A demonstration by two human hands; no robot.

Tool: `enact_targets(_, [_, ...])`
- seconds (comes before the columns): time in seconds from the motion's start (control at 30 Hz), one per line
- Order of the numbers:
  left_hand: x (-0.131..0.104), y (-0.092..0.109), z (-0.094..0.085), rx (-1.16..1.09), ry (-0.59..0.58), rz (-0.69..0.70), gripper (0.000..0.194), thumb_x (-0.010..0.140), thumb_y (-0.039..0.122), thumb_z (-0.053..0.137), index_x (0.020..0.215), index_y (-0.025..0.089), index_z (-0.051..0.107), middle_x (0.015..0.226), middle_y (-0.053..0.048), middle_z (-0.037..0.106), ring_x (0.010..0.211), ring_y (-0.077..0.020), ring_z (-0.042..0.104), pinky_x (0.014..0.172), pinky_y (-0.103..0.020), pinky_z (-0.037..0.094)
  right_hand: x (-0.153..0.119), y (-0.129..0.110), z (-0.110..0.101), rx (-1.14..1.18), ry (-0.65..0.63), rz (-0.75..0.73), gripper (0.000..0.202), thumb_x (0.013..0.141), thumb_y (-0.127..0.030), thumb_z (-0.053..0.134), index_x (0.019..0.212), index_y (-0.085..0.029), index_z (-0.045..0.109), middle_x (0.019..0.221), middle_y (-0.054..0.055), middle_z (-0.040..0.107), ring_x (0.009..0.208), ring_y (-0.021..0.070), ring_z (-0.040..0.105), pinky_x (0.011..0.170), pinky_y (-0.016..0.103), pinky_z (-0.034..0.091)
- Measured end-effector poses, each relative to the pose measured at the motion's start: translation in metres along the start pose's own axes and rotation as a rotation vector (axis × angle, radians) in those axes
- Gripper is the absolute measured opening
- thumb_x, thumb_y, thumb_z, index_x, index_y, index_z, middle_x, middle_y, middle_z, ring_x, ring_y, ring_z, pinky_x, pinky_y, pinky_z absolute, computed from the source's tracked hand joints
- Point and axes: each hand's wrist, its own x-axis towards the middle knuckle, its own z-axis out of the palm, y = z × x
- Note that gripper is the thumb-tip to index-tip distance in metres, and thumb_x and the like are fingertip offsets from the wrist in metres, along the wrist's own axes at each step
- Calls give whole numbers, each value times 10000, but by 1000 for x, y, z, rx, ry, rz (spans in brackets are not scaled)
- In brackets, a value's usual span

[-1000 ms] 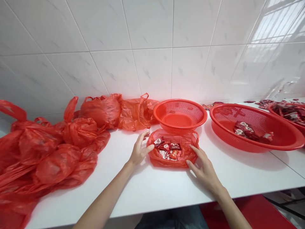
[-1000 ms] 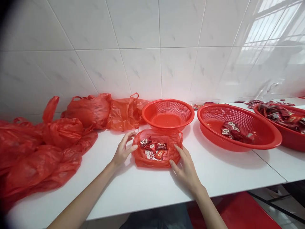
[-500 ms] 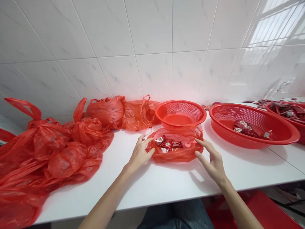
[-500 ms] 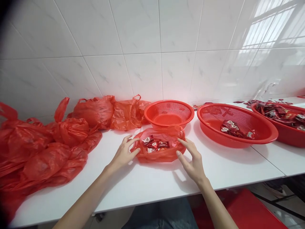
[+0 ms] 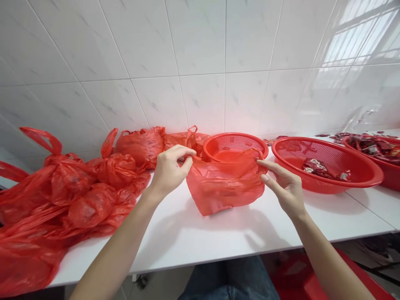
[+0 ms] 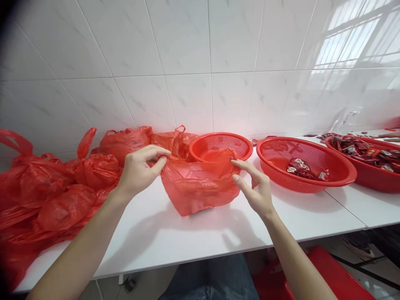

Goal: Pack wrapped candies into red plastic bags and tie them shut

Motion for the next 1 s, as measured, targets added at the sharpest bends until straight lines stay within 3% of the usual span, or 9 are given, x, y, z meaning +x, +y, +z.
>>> enact_targets(0.17, [7, 15, 6, -16, 76, 128, 198, 845, 177, 568, 899, 207, 756, 896, -19, 758, 834, -169, 696, 811, -291, 568, 7, -12, 8, 20, -27, -69, 296, 893, -252, 714, 1181, -308, 757, 1224, 43, 753, 1194, 271, 668, 1052, 453, 515])
enact_targets(0.27, [10, 24, 11, -219, 53, 29, 169, 838, 202, 610, 937, 192, 747, 961, -40, 751, 818, -168, 709, 806, -303, 579, 12, -17, 15, 26, -56, -113, 314, 899, -228, 702, 1199, -310, 746, 1243, 42, 745, 1202, 264, 665, 1038, 446, 523])
enact_targets(0.43, [15, 43, 19, -638, -245, -179, 261, 812, 229, 664, 1062, 170, 707, 863, -37, 726, 712, -154, 705, 754, -303, 587, 23, -28, 29, 31, -105, -203, 334, 904, -184, 683, 1207, -314, 738, 1239, 32, 745, 1186, 245, 673, 1043, 440, 523])
enact_targets(0.5, [16, 49, 24, -675, -348, -166, 357, 780, 206, 692, 1136, 187, 689, 1011, -55, 732, 734, -140, 694, 740, -289, 579, 28, -32, 35, 41, -127, -236, 337, 905, -176, 678, 1208, -311, 736, 1223, 38, 750, 1167, 246, 680, 1026, 446, 531])
enact_targets(0.6, [20, 54, 30, -632, -404, -113, 420, 764, 184, 705, 1182, 209, 669, 1197, -70, 689, 673, -94, 636, 672, -265, 558, 37, -41, 40, 28, -151, -315, 333, 902, -169, 674, 1199, -307, 738, 1167, 43, 767, 1100, 248, 698, 974, 461, 551])
enact_targets(0.77, [35, 59, 31, -676, -411, -93, 163, 821, 283, 702, 935, 167, 686, 905, -32, 692, 692, -115, 625, 651, -256, 537, 47, -49, 41, 23, -144, -393, 359, 896, -186, 686, 1228, -319, 718, 1159, 32, 763, 1078, 248, 692, 966, 470, 558])
enact_targets(0.9, [42, 62, 31, -711, -395, -69, 156, 825, 309, 716, 872, 164, 680, 876, -24, 694, 725, -127, 641, 691, -272, 543, 44, -38, 40, 156, -145, -360, 553, 859, -214, 748, 1381, -336, 610, 1325, 44, 685, 1225, 273, 641, 1056, 489, 526])
enact_targets(1.0, [43, 62, 33, -725, -436, -85, 185, 813, 327, 737, 876, 164, 679, 889, -25, 703, 711, -123, 641, 677, -267, 532, 42, -31, 40, 250, -183, -330, 566, 854, -203, 749, 1384, -339, 607, 1343, 46, 667, 1262, 280, 615, 1083, 498, 509])
